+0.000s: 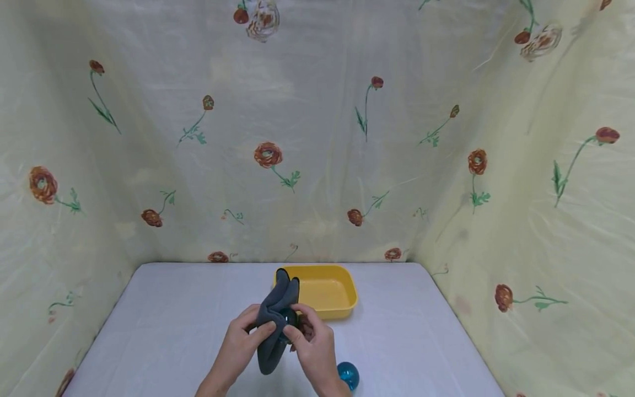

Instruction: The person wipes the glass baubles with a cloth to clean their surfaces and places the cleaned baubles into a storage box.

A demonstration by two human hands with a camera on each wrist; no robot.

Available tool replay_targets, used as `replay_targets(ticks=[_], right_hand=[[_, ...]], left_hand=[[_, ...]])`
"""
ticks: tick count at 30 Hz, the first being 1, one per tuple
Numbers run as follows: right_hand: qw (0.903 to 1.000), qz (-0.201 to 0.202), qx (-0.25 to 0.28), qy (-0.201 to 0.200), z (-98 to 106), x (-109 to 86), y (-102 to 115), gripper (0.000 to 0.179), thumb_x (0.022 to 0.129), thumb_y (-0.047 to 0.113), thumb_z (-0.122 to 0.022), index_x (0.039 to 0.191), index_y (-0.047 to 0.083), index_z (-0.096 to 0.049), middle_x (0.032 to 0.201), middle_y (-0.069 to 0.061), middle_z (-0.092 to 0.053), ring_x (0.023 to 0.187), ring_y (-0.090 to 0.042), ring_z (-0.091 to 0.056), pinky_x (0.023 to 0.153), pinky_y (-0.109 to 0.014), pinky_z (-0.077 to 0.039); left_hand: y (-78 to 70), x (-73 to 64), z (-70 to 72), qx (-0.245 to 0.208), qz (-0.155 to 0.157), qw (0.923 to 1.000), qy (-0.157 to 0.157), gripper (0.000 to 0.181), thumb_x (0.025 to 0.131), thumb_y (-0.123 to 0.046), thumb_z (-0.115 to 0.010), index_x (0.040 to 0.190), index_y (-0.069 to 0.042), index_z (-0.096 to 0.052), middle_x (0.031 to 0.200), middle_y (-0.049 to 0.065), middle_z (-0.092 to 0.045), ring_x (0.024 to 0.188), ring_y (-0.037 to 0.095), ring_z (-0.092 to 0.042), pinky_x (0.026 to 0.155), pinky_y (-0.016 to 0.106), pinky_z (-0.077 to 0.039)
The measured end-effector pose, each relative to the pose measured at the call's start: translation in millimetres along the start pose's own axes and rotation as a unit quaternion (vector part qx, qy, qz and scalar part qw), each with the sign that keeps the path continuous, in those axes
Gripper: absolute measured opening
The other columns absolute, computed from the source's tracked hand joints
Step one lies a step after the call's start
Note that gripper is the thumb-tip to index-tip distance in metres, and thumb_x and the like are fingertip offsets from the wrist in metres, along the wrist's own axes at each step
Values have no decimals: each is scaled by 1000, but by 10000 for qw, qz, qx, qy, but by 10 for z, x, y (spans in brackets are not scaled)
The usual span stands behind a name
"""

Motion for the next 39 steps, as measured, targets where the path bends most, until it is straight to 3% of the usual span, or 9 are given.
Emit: replay_targets(ticks=[10,16,23,33,39], right_hand=[[9993,247,-249,-104,-9,-6,41,50,87,30,-75,132,19,-58,117,-10,-69,83,-11,-67,73,-20,-59],[9975,516,-457,-152,-30,-7,86,51,84,17,-78,131,21,-59,131,-2,-64,100,-13,-67,84,-18,-58],[9946,837,-589,-170,-64,-42,155,57,82,1,-78,130,23,-58,135,4,-60,118,-14,-62,93,-23,-57],[9924,825,-874,-272,-79,-40,120,61,80,-4,-77,130,26,-60,136,2,-58,120,-17,-60,98,-34,-56],[9921,841,-921,-167,-96,-34,130,63,80,-5,-77,132,25,-60,136,-1,-57,118,-17,-60,96,-29,-56]], left_hand=[[-17,11,47,2,-79,9999,-106,21,89,-30,-72,107,-19,-75,114,2,-66,109,21,-55,101,46,-45],[0,18,62,1,-48,9999,-165,20,90,-27,-72,107,-17,-75,114,2,-66,108,22,-55,101,47,-46],[21,27,65,-72,-35,9999,-149,26,90,-31,-72,110,-15,-74,114,4,-65,105,22,-57,99,45,-48],[24,14,46,17,7,9999,-106,24,91,-31,-71,111,-18,-74,115,2,-65,106,21,-58,99,47,-49],[29,7,51,49,29,9999,-89,25,91,-33,-71,111,-19,-74,115,2,-65,106,21,-57,99,46,-49]])
Point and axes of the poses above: each hand's wrist, its own x-axis towards the middle knuckle, its own z-axis out of the back of the hand, y = z × x, the point moved 9 cm from there along x, towards the middle knuckle
